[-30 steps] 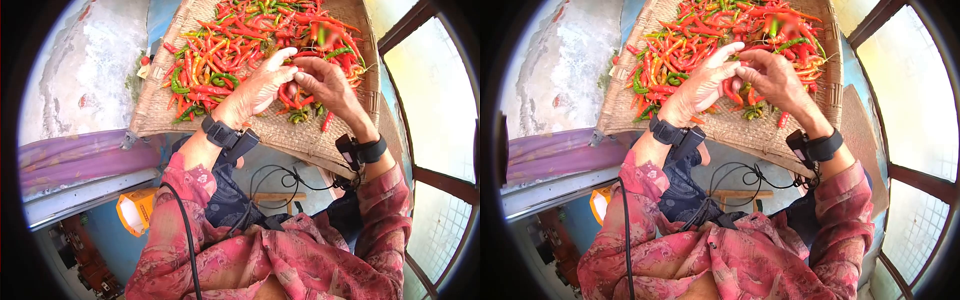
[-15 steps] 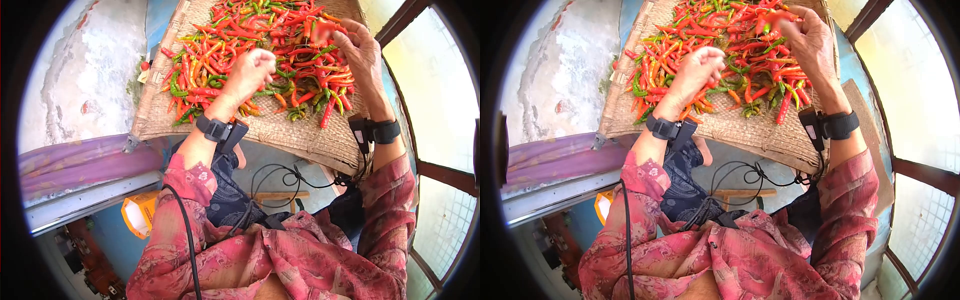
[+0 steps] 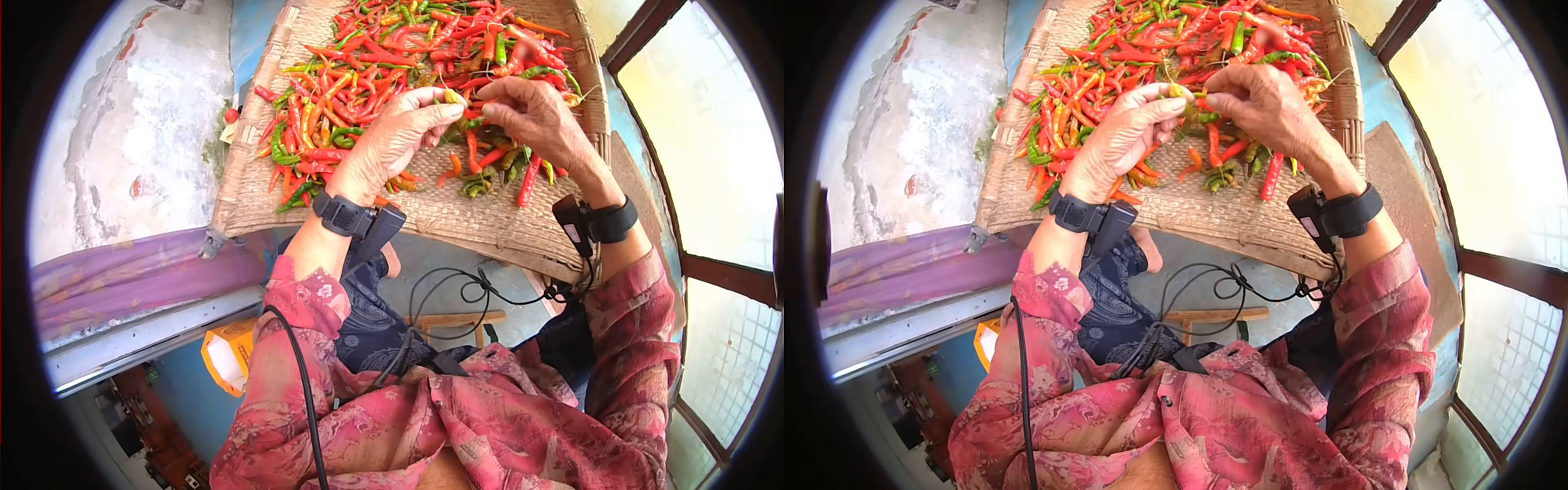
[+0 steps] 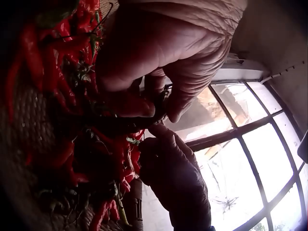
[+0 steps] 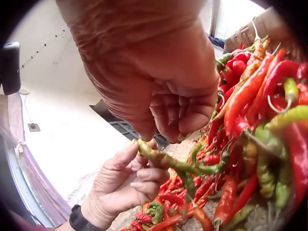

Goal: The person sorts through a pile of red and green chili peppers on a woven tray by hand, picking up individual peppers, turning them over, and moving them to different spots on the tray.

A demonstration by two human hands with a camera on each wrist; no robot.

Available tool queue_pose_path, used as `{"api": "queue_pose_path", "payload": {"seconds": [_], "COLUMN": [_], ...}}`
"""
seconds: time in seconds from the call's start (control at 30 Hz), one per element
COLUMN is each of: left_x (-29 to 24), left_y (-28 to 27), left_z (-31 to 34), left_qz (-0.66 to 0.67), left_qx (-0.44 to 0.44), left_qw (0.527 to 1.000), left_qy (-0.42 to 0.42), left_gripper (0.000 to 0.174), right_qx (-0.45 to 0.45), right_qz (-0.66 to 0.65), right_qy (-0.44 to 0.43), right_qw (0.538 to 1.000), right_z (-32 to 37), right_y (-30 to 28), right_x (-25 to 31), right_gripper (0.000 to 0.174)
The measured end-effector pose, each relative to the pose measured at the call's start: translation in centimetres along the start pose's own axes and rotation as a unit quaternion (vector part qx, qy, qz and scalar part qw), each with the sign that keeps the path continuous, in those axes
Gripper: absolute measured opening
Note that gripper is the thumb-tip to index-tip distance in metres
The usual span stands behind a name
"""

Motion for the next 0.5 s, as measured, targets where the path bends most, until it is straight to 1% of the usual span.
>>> {"api": "queue_pose_path", "payload": {"seconds": [0.07, 0.1, 0.13, 0.17, 0.2, 0.23, 0.27, 0.33, 0.37, 0.43, 0.47, 0.5], "left_x": [-0.2, -0.5, -0.9, -1.2, -1.4, -1.4, -1.0, -1.4, -1.4, -1.1, -1.1, -1.2], "left_y": [0.3, 0.6, 0.6, 0.7, 0.8, 1.3, 1.7, 2.6, 2.6, 2.3, 2.3, 1.4], "left_z": [0.6, 0.8, 0.9, 0.9, 0.9, 0.9, 0.8, 1.5, 1.7, 1.8, 1.8, 1.7], "left_qz": [0.121, 0.124, 0.089, -0.007, -0.104, -0.111, -0.1, -0.14, -0.139, -0.073, -0.073, -0.02], "left_qx": [0.021, 0.022, 0.012, 0.008, 0.004, 0.031, 0.058, 0.082, 0.08, 0.076, 0.077, 0.039], "left_qw": [0.992, 0.992, 0.995, 0.999, 0.993, 0.99, 0.99, 0.985, 0.986, 0.994, 0.994, 0.998], "left_qy": [0.002, 0.015, 0.043, 0.053, 0.063, 0.081, 0.085, 0.054, 0.055, 0.031, 0.031, 0.042], "left_gripper": [0.019, 0.019, 0.018, 0.018, 0.017, 0.017, 0.018, 0.017, 0.017, 0.019, 0.019, 0.02], "right_qx": [0.034, 0.053, 0.057, 0.037, 0.016, 0.009, 0.01, 0.008, -0.002, -0.009, -0.018, -0.018], "right_qz": [-0.036, -0.046, -0.046, -0.19, -0.329, -0.375, -0.375, -0.394, -0.413, -0.41, -0.407, -0.377], "right_qy": [0.001, 0.068, 0.067, 0.116, 0.162, 0.175, 0.175, 0.178, 0.194, 0.205, 0.216, 0.207], "right_qw": [0.999, 0.995, 0.995, 0.974, 0.93, 0.91, 0.91, 0.902, 0.89, 0.889, 0.887, 0.903], "right_z": [-0.2, -0.1, 0.0, 0.3, 0.7, 1.0, 0.9, 1.1, 1.4, 1.6, 1.8, 1.8], "right_y": [1.6, 2.1, 2.7, 3.3, 4.0, 4.4, 4.6, 4.8, 4.6, 4.3, 4.0, 3.7], "right_x": [0.0, -0.3, -0.1, -1.1, -1.9, -1.4, -1.9, -3.2, -3.9, -3.7, -3.8, -3.3], "right_gripper": [0.028, 0.03, 0.03, 0.031, 0.031, 0.027, 0.027, 0.02, 0.013, 0.012, 0.011, 0.01]}}
Point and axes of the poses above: each hand's wrist, its own z-axis away from the middle knuckle, its own y-axis out of the palm, x = y × z, the point moved 9 cm from there along -z, towards the middle knuckle, and after that the axes turned 5 degrees about x, right-handed, at the moved point
